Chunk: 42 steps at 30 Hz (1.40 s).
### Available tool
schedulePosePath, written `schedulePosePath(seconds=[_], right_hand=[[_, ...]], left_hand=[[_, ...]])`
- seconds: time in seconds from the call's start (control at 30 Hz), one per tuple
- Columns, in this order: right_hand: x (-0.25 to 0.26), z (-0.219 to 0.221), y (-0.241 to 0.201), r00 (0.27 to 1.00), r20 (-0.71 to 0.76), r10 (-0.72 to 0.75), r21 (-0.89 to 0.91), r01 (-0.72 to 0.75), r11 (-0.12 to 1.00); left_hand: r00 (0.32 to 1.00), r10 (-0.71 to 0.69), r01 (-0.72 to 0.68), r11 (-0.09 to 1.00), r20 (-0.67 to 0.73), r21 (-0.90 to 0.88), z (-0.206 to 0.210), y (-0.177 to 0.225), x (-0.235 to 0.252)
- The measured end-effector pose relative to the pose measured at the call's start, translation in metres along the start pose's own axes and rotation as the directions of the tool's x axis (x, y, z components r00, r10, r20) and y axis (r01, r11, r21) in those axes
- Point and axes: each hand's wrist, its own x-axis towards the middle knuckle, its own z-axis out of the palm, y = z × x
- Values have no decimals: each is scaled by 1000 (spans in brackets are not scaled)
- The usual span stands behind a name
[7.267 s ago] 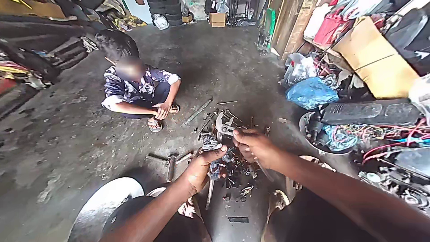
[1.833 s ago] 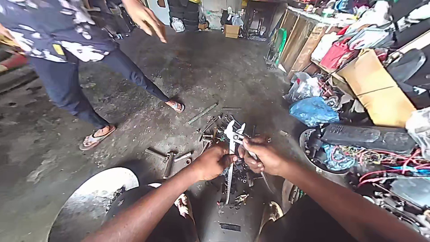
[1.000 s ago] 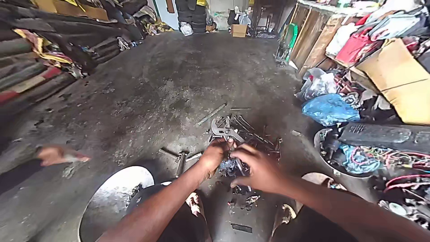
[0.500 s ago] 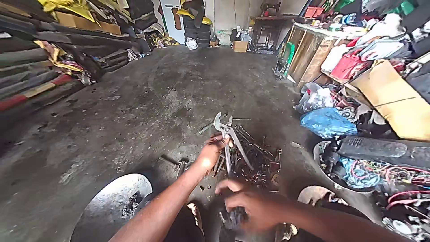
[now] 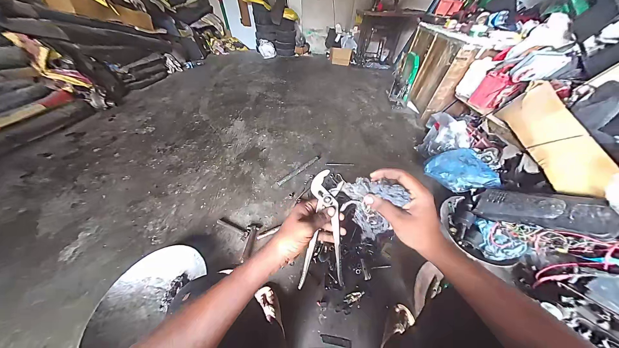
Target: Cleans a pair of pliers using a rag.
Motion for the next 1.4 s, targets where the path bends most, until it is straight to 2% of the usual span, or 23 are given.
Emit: schedulePosePath(seconds=[0.13, 0.27, 0.4, 0.43, 0.5, 0.6, 0.73, 0.87, 1.0, 1.1, 1.2, 1.33, 1.4], right_hand=[[-3, 8, -6, 1000, 1, -12, -20, 12, 1000], [-7, 11, -7, 985, 166, -40, -117, 60, 991], [-6, 9, -1, 946, 322, -23, -240, 105, 965], [-5, 8, -1, 936, 353, -2, -289, 110, 951], [-2, 7, -1, 921, 388, 21, -363, 132, 923], [-1, 10, 4, 932, 362, -12, -369, 155, 916], [-8, 17, 2, 967, 239, -94, -356, 177, 918], [-10, 29, -4, 994, 92, -63, -412, 96, 906], [-9, 23, -8, 974, 224, -12, -310, 83, 947], [-10, 20, -6, 963, 269, -15, -272, 91, 958], [-14, 21, -3, 978, 204, -39, -258, 92, 962], [-14, 28, -3, 997, 71, -20, -239, 37, 970], [-10, 29, -7, 999, 43, -15, -299, 27, 954]], left_hand=[[998, -35, 35, 999, 52, 4, 16, -7, 4], [999, -11, 5, 989, 40, 145, 26, -11, 6], [997, -72, 67, 947, 3, 314, 32, -12, 4], [994, -106, 101, 946, -1, 308, 34, -12, 3], [983, -182, 181, 965, -12, 190, 39, -11, 3], [977, -207, 211, 970, -49, 120, 46, -9, 3], [990, -131, 140, 969, -57, 205, 47, -9, 2], [995, -67, 82, 963, -68, 257, 47, -11, 1], [994, -98, 104, 988, -57, 117, 45, -6, 1], [992, -115, 121, 982, -51, 145, 41, -7, -2], [994, -56, 84, 939, -92, 333, 42, -12, -2], [995, 37, 27, 801, -95, 598, 43, -11, -1], [997, 41, 7, 808, -69, 589, 43, -13, 2]])
